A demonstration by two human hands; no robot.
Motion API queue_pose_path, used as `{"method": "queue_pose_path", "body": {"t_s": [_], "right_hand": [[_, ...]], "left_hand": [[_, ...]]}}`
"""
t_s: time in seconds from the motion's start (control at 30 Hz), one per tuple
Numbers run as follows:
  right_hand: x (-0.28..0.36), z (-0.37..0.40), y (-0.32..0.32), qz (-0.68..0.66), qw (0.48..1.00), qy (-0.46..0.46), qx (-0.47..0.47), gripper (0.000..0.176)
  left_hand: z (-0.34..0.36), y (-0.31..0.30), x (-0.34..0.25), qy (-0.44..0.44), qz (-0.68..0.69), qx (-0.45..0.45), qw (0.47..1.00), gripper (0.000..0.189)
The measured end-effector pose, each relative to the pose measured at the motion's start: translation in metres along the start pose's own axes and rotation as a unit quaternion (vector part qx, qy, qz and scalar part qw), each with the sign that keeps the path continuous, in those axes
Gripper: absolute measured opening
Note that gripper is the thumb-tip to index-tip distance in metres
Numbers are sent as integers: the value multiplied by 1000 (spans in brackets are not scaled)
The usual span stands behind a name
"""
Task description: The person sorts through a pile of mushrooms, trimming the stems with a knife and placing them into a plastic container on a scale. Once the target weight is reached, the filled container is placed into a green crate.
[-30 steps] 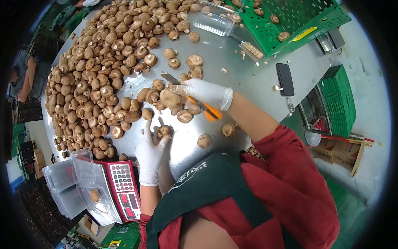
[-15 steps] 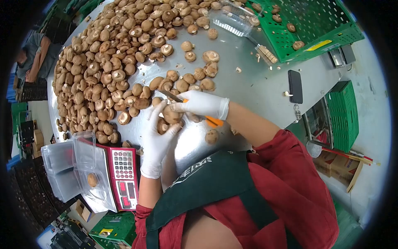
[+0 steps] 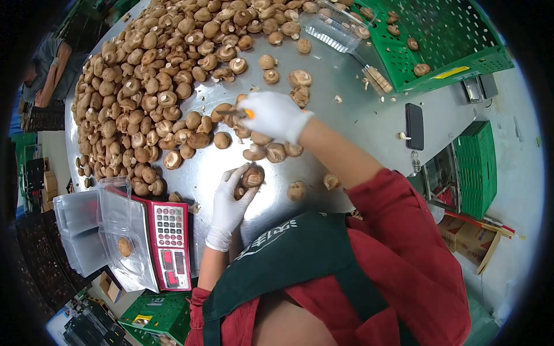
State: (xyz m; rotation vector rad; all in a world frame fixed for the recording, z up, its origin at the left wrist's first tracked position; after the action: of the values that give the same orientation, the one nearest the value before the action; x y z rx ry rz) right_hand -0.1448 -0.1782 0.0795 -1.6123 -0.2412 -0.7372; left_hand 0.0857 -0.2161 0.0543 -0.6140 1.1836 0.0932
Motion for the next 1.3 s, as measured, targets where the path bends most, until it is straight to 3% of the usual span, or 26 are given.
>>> {"method": "queue_pose_path", "body": {"t_s": [0.13, 0.23, 0.33, 0.37, 0.4, 0.47, 0.5, 0.63, 0.7, 0.8, 0.83, 0.87, 0.93, 0.97, 1.07, 1.1, 1.2, 1.23, 1.3], "right_hand": [[17, -68, 16, 77, 989, 101, 81, 38], [16, -91, 33, 133, 976, 56, 162, 49], [8, -96, 28, -41, 969, 83, 227, 43], [8, -86, 24, -213, 943, 122, 224, 45], [8, -78, 20, -266, 926, 125, 237, 44], [10, -65, 13, -369, 882, 132, 260, 42], [14, -57, 12, -406, 859, 152, 273, 42], [33, -26, 19, -556, 744, 207, 308, 41], [41, -16, 19, -611, 703, 202, 303, 39], [29, -7, 31, -488, 834, 182, 180, 36], [33, -7, 30, -261, 964, -26, -37, 27], [30, 2, 29, -182, 981, -54, -38, 29], [52, 18, -4, -19, 993, -111, -39, 42], [59, 21, -8, -6, 988, -150, -28, 51], [66, 27, 1, 24, 985, -171, -12, 53], [72, 26, -2, 70, 984, -161, 25, 49], [51, 25, 4, 99, 989, -94, -49, 43], [37, 20, -4, 65, 998, 7, -13, 38], [24, 23, -15, 43, 997, 57, -17, 49]], "left_hand": [[-6, 0, 13, 76, -31, -8, 997, 51], [-7, -8, 13, 31, -26, -28, 999, 42], [-6, -23, 25, -15, 39, -89, 995, 32], [-7, -29, 27, 9, 41, -135, 990, 27], [-9, -35, 40, 16, 23, -161, 987, 33], [-14, -49, 11, -36, 78, -204, 975, 46], [-20, -56, 5, 15, 67, -210, 975, 60], [-39, -59, -15, 120, 167, -177, 962, 70], [-37, -57, -22, 84, 193, -158, 965, 69], [-31, -55, -24, 22, 277, -117, 953, 71], [-28, -55, -26, 17, 314, -108, 943, 72], [-25, -55, -28, 10, 350, -99, 931, 72], [-22, -54, -26, 16, 374, -89, 923, 70], [-20, -54, -24, 9, 382, -78, 921, 66], [-12, -51, -27, -32, 366, -44, 929, 60], [-10, -50, -29, -49, 354, -34, 934, 58], [-7, -50, -20, -24, 379, -18, 925, 54], [-6, -51, -18, -5, 374, -12, 927, 53], [-2, -52, -23, -16, 353, -52, 934, 59]]}}
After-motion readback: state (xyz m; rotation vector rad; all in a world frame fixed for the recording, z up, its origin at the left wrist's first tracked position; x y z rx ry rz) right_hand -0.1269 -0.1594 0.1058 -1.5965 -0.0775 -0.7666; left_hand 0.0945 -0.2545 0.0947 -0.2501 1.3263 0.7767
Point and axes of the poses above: each hand's wrist, its own z-axis away from the middle knuckle, its own y-axis out of the palm, x = y × z, the point moved 2 cm from there along -z, towards the middle knuckle
